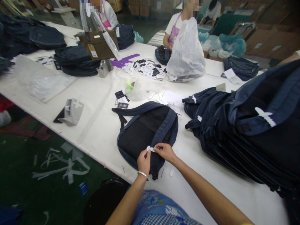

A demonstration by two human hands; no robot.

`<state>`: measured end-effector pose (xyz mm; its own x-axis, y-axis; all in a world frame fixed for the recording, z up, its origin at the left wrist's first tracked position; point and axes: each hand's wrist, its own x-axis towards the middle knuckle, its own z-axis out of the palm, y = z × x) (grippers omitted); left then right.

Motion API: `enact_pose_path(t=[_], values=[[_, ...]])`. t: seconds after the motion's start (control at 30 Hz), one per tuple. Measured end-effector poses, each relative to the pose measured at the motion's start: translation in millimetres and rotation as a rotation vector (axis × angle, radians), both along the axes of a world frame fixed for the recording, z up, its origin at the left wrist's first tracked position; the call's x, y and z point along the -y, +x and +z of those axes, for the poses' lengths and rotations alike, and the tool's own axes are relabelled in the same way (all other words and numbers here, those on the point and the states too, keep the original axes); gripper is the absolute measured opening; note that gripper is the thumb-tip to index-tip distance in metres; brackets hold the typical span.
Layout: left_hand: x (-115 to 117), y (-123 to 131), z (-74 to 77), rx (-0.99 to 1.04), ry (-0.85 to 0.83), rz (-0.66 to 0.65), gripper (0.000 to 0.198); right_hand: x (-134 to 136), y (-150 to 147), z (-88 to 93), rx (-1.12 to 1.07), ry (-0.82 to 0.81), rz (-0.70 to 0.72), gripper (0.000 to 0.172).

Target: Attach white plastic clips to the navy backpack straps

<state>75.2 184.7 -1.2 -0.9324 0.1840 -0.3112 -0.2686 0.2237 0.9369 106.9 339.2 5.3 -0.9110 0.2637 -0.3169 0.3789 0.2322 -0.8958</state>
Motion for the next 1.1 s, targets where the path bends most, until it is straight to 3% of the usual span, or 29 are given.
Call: enact_pose_path(t=[0.23,0.53,0.77,1.1], values=[[-3.7,-7.1,-3.3,0.069,0.077,-0.068,0.027,4.5,5.6,5.4,-0.096,0.056,0.005,0.025],[3.5,-6.6,2.1,0.240,0.107,-0.007,0.041,5.6,4.0,1.4,0.016,0.158,0.004,0.020],[2.3,-2.2,11.7,0.137,0.074,0.010,0.030,10.5,2.2,8.5,0.065,0.194,-0.030,0.013],[4.6,3.3,22.2,0.001,0.032,-0.074,0.021,14.6,4.7,-3.3,0.003,-0.046,-0.034,0.031]])
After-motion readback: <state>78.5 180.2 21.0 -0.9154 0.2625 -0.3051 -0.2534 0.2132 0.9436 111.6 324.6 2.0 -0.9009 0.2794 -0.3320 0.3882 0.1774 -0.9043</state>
